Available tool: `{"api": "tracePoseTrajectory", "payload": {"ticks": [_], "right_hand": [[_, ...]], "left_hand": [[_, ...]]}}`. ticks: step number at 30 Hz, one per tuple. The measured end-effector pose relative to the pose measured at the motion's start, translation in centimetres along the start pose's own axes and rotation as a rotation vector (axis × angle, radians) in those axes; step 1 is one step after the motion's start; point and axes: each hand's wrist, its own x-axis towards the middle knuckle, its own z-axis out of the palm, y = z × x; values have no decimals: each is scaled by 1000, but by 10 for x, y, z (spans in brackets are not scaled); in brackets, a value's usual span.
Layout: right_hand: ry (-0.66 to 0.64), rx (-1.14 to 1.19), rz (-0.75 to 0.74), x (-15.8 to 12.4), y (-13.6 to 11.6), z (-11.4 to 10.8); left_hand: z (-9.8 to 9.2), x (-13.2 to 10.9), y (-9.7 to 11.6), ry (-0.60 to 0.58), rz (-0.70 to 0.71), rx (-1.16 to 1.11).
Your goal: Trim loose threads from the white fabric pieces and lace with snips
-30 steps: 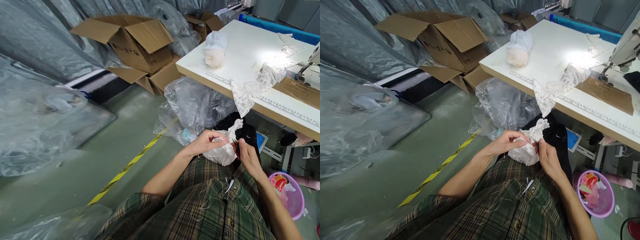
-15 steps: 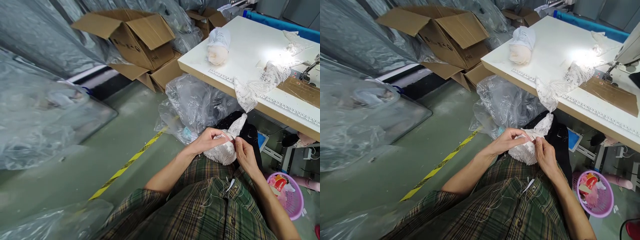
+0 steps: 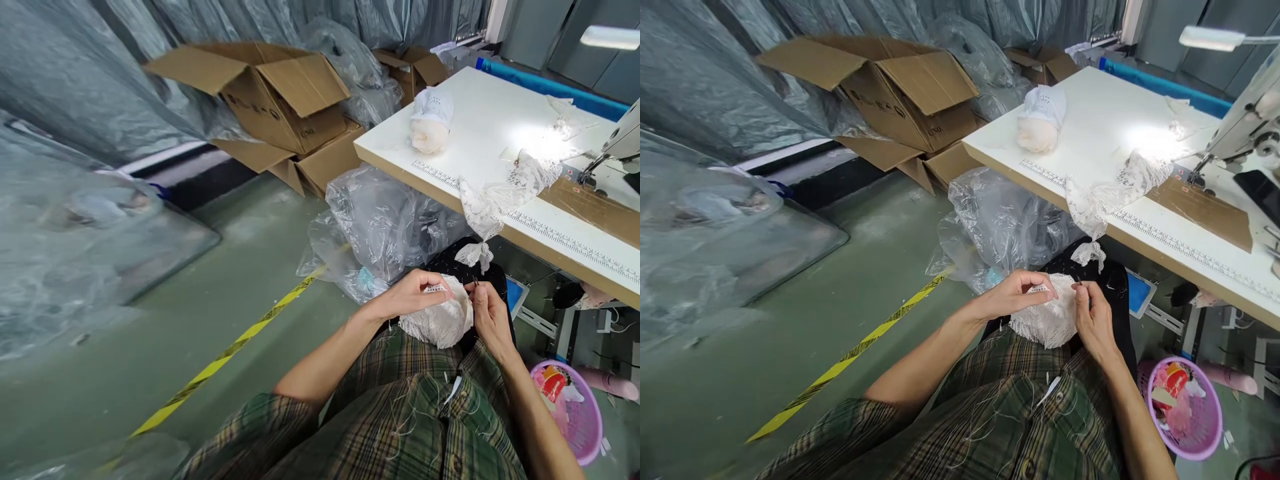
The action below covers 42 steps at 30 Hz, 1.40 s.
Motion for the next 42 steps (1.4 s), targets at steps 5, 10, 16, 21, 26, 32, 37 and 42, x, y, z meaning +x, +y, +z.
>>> {"api": "tracePoseTrajectory", "payload": {"ticks": [5,10,16,21,26,32,37,42], "right_hand": [[347,52,74,41,21,3],[412,61,39,71,34,21],[279,199,51,41,23,20],[111,237,67,8,-5,6],[101,196,1,6,-18,-6],[51,128,23,16,-7,-21],[-58,-2,-9,33,-4,-31],[-126,-64,-112,52,-14,-27]], "left_hand": [[-10,10,5,-87,26,-72],[-15,14,9,-85,26,-73],[-23,21,9,37,126,62],[-20,52,12,33,294,137],[-5,76,12,-139,236,17],[-4,72,14,-88,212,36],[-8,63,16,-30,200,67],[-9,62,15,-34,199,56]]}}
